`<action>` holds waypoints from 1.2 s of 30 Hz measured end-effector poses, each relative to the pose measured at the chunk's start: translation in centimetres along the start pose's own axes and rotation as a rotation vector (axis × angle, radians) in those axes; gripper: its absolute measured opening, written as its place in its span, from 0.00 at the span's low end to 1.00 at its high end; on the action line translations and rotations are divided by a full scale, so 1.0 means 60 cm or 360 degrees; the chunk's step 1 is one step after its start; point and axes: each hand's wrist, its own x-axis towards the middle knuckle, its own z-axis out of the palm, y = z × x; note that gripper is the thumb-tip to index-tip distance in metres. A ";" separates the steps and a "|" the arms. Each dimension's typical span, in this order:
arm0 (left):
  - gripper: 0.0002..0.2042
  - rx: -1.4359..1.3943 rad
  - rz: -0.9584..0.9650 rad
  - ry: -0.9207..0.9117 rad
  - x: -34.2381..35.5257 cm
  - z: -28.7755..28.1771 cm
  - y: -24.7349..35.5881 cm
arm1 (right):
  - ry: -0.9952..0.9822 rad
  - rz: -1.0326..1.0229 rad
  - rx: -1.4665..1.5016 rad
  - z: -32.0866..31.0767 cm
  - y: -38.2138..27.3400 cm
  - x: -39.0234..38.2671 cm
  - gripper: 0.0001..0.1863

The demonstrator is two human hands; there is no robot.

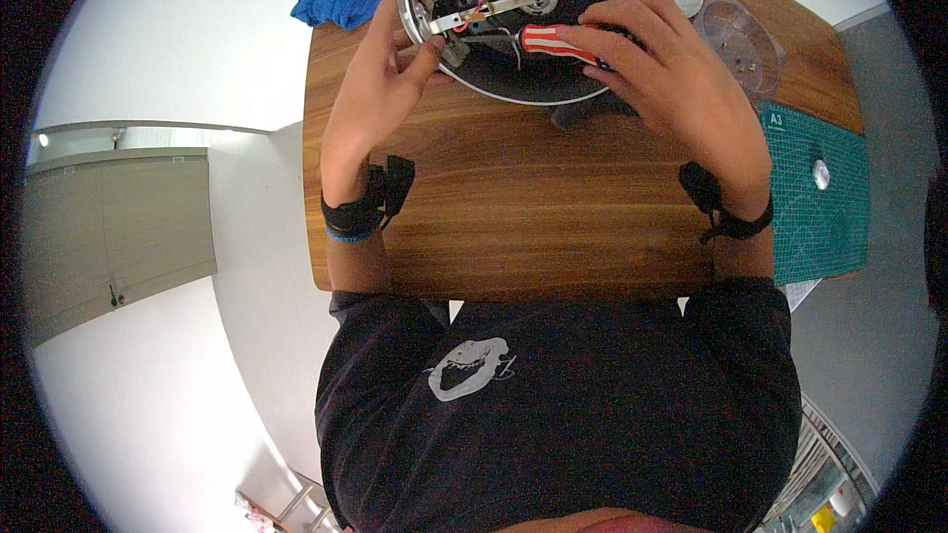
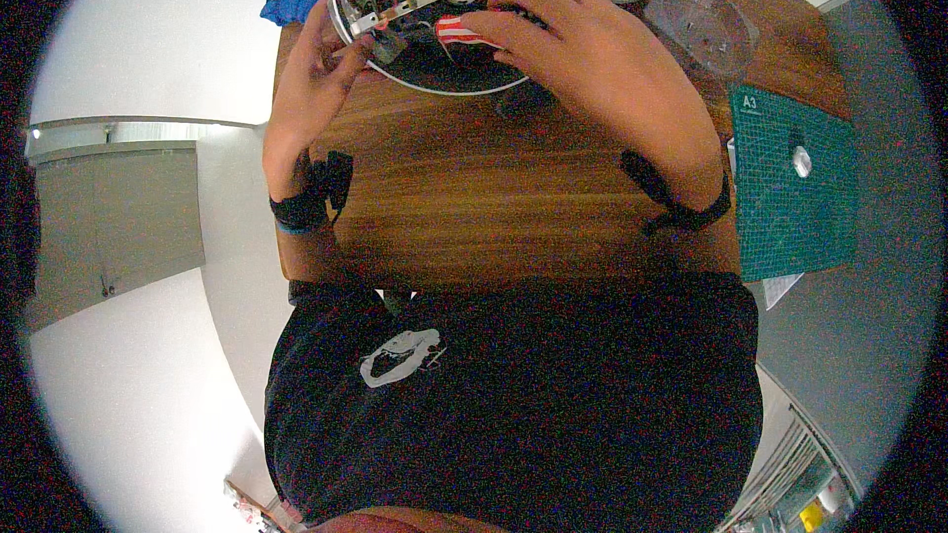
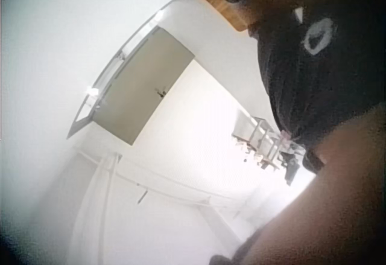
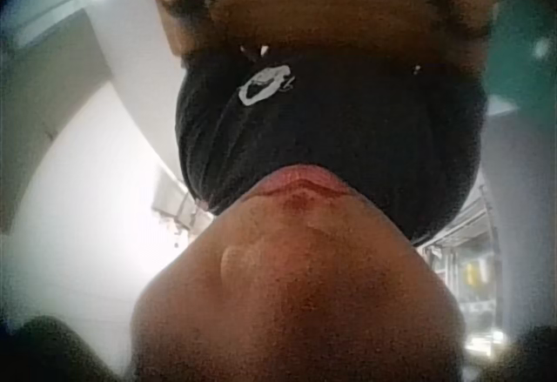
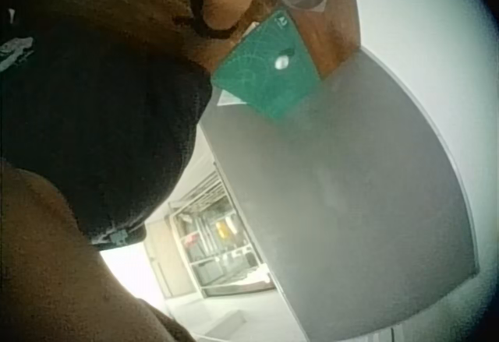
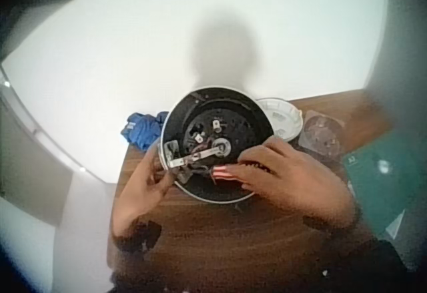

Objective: The person wipes the exterior of a white cylindrical appliance with a gray cloth, then uses a screwdriver to open the casing and access the internal wiring. They proceed to unscrew and adjust internal components, including wires and a small black part, while the appliance remains disassembled on the table.

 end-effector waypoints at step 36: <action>0.34 0.0154 -0.0038 0.0082 -0.008 0.009 0.022 | -0.0035 -0.0088 -0.0205 0.003 0.002 0.004 0.25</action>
